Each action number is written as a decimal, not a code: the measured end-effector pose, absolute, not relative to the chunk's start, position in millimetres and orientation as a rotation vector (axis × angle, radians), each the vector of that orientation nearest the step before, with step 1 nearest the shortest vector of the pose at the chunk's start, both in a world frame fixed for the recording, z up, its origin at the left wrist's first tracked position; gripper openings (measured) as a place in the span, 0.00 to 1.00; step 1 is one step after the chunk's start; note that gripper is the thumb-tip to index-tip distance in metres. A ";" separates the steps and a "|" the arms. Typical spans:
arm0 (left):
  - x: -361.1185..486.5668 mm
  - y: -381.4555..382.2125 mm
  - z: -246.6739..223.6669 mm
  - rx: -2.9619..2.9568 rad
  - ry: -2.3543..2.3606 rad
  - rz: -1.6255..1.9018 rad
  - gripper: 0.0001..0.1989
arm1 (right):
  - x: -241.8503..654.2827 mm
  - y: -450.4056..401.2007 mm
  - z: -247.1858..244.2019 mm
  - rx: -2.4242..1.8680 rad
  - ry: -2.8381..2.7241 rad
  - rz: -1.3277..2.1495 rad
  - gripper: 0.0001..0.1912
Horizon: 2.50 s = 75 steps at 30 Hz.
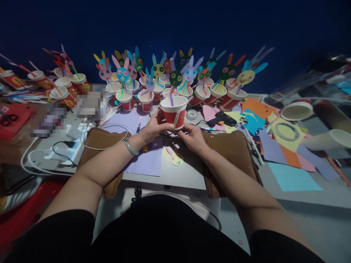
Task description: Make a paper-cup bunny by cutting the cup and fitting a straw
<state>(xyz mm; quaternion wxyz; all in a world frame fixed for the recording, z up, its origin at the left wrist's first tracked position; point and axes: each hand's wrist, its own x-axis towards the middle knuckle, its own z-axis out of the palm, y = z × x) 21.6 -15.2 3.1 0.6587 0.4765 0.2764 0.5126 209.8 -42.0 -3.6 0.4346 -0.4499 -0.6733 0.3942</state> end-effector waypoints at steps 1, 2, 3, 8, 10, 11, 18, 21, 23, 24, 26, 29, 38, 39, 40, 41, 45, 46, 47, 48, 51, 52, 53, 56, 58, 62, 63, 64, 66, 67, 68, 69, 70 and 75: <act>21.2 -15.5 3.6 1.091 0.628 1.140 0.43 | 209.8 -42.2 -4.1 -1.122 -1.683 0.979 0.13; 20.9 -15.7 4.0 1.103 0.628 1.122 0.42 | 209.9 -42.3 -4.5 -1.125 -1.691 0.975 0.13; 20.8 -15.9 4.2 1.111 0.626 1.108 0.42 | 210.0 -42.4 -4.9 -1.127 -1.699 0.969 0.13; 21.6 -14.9 2.2 1.116 0.613 1.113 0.42 | 210.0 -43.1 -5.8 -1.127 -1.729 0.951 0.13; 22.3 -13.8 0.3 1.116 0.630 1.128 0.43 | 209.5 -43.5 -6.1 -1.123 -1.725 0.958 0.13; 22.5 -13.3 -0.5 1.115 0.640 1.135 0.43 | 209.2 -43.7 -6.2 -1.120 -1.722 0.960 0.13; 22.2 -13.1 1.4 1.116 0.665 1.133 0.40 | 206.0 -43.9 -7.0 -1.082 -1.712 0.939 0.14; 22.6 -14.1 3.8 1.108 0.658 1.131 0.40 | 205.4 -43.9 -7.9 -1.084 -1.689 0.934 0.14; 23.4 -14.8 4.9 1.108 0.655 1.123 0.40 | 205.3 -44.0 -8.3 -1.082 -1.668 0.945 0.13; 23.9 -15.2 5.2 1.109 0.655 1.122 0.41 | 205.4 -44.0 -8.4 -1.080 -1.662 0.952 0.13; 24.8 -15.8 5.2 1.108 0.661 1.122 0.41 | 205.6 -43.9 -8.3 -1.082 -1.656 0.965 0.13; 25.1 -16.0 4.4 1.102 0.664 1.095 0.41 | 206.4 -43.3 -7.6 -1.093 -1.661 0.975 0.13; 10.7 -4.6 9.0 1.107 0.656 1.133 0.42 | 213.4 -38.4 0.2 -1.179 -1.629 0.968 0.13; 8.1 -2.5 9.3 1.112 0.669 1.130 0.42 | 214.4 -37.8 0.4 -1.194 -1.615 0.946 0.15; 5.6 -0.4 9.4 1.118 0.686 1.119 0.40 | 215.8 -37.0 0.6 -1.209 -1.600 0.922 0.16; 3.3 1.6 9.2 1.124 0.703 1.106 0.39 | 217.5 -36.1 0.9 -1.219 -1.587 0.896 0.18; -1.4 6.9 6.8 1.158 0.746 1.065 0.37 | 231.1 -29.3 6.2 -1.241 -1.551 0.769 0.18; -1.8 7.7 6.1 1.170 0.749 1.063 0.36 | 236.4 -26.8 8.7 -1.248 -1.542 0.729 0.16; -1.9 8.3 5.3 1.180 0.751 1.063 0.36 | 242.3 -24.2 11.4 -1.258 -1.544 0.686 0.14; -2.0 8.8 4.6 1.187 0.752 1.062 0.36 | 248.7 -21.5 14.1 -1.269 -1.553 0.638 0.11; -2.3 9.7 2.9 1.194 0.765 1.058 0.37 | 268.2 -13.9 20.6 -1.348 -1.610 0.500 0.07; -2.4 9.9 2.5 1.195 0.776 1.056 0.37 | 273.9 -12.1 22.1 -1.389 -1.618 0.458 0.06; -2.5 9.9 2.2 1.197 0.784 1.051 0.37 | 278.7 -10.7 23.2 -1.442 -1.646 0.429 0.06; -2.2 9.3 2.0 1.200 0.785 1.034 0.36 | 286.4 -10.0 25.8 -1.641 -1.789 0.350 0.08; -1.5 8.2 2.6 1.191 0.778 1.036 0.36 | 286.2 -11.4 27.5 -1.796 -1.915 0.304 0.10; -0.4 5.4 4.6 1.160 0.785 1.065 0.34 | 282.3 -14.0 31.9 -2.042 -2.173 0.177 0.13; -0.3 4.9 4.9 1.157 0.785 1.071 0.33 | 282.5 -13.9 32.9 -2.075 -2.217 0.134 0.13; -0.2 4.7 5.0 1.156 0.785 1.072 0.33 | 283.4 -13.5 33.7 -2.099 -2.251 0.093 0.13; -0.2 4.9 4.6 1.158 0.783 1.067 0.32 | 286.7 -12.0 34.2 -2.125 -2.296 0.027 0.13; -0.1 5.2 4.3 1.162 0.780 1.062 0.32 | 288.4 -11.2 34.1 -2.129 -2.314 0.006 0.12; 0.0 5.4 4.0 1.167 0.776 1.058 0.33 | 289.6 -10.6 33.7 -2.126 -2.333 -0.006 0.12; 0.2 5.6 3.9 1.171 0.772 1.053 0.33 | 290.0 -10.4 33.2 -2.115 -2.352 -0.004 0.11; 0.4 5.5 4.1 1.173 0.770 1.049 0.34 | 289.2 -10.7 32.8 -2.098 -2.372 0.015 0.11; 1.4 2.5 8.2 1.161 0.797 1.026 0.35 | 274.4 -17.6 35.9 -1.961 -2.519 0.328 0.12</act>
